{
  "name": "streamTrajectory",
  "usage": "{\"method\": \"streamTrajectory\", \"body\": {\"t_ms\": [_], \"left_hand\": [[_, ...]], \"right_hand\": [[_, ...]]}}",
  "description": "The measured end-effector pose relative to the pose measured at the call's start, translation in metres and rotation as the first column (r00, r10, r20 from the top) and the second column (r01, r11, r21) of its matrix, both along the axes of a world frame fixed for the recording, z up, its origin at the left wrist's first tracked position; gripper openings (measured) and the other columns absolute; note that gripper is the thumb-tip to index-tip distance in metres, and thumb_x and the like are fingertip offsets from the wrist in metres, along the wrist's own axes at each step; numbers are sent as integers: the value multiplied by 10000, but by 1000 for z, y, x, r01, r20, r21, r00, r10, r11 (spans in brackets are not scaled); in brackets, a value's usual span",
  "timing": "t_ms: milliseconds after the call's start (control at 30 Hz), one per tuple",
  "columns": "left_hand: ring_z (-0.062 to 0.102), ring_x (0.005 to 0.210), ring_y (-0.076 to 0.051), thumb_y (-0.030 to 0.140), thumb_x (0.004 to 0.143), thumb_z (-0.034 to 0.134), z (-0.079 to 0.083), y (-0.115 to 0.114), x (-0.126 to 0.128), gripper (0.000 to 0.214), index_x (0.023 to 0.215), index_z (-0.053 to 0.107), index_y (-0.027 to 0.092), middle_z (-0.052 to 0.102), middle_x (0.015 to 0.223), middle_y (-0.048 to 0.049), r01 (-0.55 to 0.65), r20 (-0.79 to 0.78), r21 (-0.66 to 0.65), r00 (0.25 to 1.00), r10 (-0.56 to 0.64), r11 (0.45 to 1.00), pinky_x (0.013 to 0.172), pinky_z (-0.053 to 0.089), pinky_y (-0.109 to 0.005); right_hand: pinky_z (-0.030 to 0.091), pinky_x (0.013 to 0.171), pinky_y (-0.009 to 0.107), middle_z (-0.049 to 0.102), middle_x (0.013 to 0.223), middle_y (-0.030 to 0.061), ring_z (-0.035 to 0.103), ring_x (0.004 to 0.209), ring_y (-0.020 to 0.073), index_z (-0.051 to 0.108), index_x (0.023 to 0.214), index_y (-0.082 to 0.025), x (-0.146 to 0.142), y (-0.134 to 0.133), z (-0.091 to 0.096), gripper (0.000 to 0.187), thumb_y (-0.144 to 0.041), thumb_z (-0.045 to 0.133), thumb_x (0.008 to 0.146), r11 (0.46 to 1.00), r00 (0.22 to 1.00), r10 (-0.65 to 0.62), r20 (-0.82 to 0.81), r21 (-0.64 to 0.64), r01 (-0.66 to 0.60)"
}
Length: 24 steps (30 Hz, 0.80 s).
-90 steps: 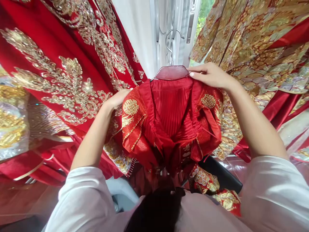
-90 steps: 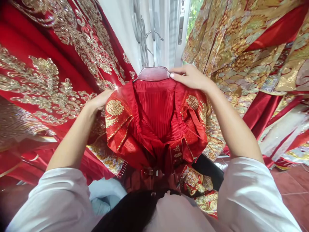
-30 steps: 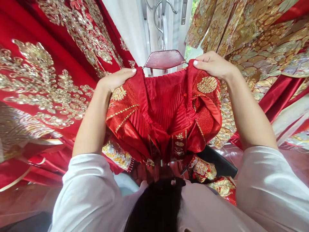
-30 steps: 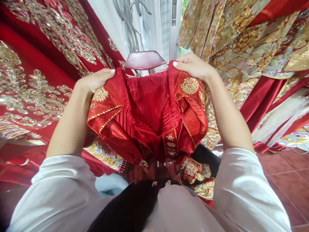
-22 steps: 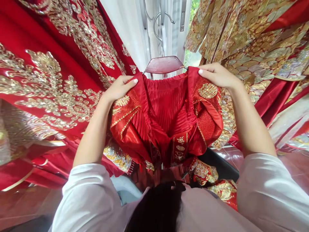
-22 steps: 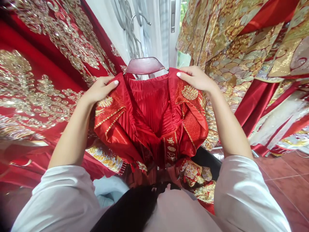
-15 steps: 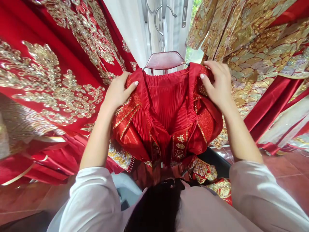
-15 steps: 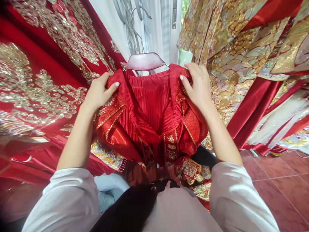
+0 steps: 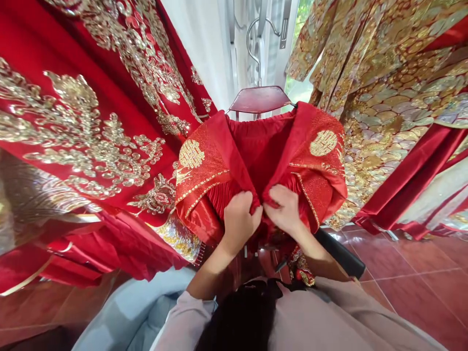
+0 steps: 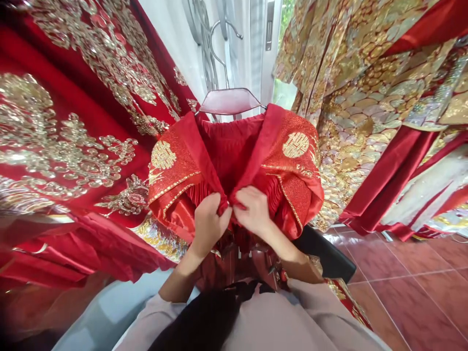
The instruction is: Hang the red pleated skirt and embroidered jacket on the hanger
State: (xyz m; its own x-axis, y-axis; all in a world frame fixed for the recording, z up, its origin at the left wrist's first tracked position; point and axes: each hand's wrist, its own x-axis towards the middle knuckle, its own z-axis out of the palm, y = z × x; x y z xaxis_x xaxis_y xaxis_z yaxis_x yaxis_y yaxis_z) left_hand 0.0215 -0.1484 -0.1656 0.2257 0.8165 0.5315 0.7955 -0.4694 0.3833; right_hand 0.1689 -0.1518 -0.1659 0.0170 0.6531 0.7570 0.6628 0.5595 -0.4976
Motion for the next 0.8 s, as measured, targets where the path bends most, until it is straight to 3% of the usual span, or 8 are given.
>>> {"method": "streamTrajectory", "body": {"t_ms": [67,200,367,433,533,633,700,800], "left_hand": [[585,733,-222,163,783,497,-3,0,2,126,694,432,224,590,729,-57,30,-16,-6,999,-30,1000,636,407,-311],[599,777,-219,141,765,494,-19,15,0,88,752,463,222,610,823,-63,17,9,-112,1000,-17,994,661,434,-301],[546,669,-186,204,761,516,-44,17,-5,147,699,385,230,523,692,-23,-31,236,-82,971,49,996,641,429,-289],[479,577,-159,263,798,495,-64,7,-5,231,645,325,235,444,605,7,-57,318,-127,943,95,990,595,408,-280],[411,510,-127,294,823,467,-105,-7,0,296,592,295,228,367,535,34,36,405,-279,910,84,960,553,394,-257],[457,526,-119,266,830,460,-142,-5,11,217,632,383,219,438,556,34,77,488,-389,862,135,918,562,433,-240],[538,607,-128,247,848,453,-157,6,19,127,728,463,208,550,666,1,63,506,-396,847,161,916,638,485,-253],[623,827,-170,233,835,518,-164,29,30,107,921,529,169,636,927,-97,62,515,-375,843,152,925,819,513,-304]], "right_hand": [[241,545,282,341,520,1,337,545,138,236,558,-185,-13,8,5,241,-104,437,663,996,990,83,116,-28,-80],[227,562,280,355,550,0,324,573,145,245,583,-189,-14,28,-11,233,-78,446,621,989,984,21,176,-148,5],[239,568,265,332,566,-11,316,583,137,223,601,-191,-2,29,-32,268,-87,463,654,997,993,-17,119,-76,26],[244,568,263,330,571,-12,314,585,136,226,606,-193,2,24,-35,266,-81,461,663,996,994,-37,102,-81,45],[250,563,262,318,568,-15,308,582,133,217,603,-197,6,18,-38,284,-87,470,668,994,996,-51,68,-95,57],[245,540,257,302,564,-20,291,560,123,210,597,-198,9,11,-39,285,-94,467,665,993,996,-81,32,-81,83],[234,515,252,289,561,-22,273,538,115,204,595,-199,9,6,-39,278,-101,455,659,992,994,-107,18,-73,108],[233,496,248,288,557,-21,273,521,109,203,590,-200,9,0,-39,262,-105,437,660,989,991,-135,8,-63,135]]}}
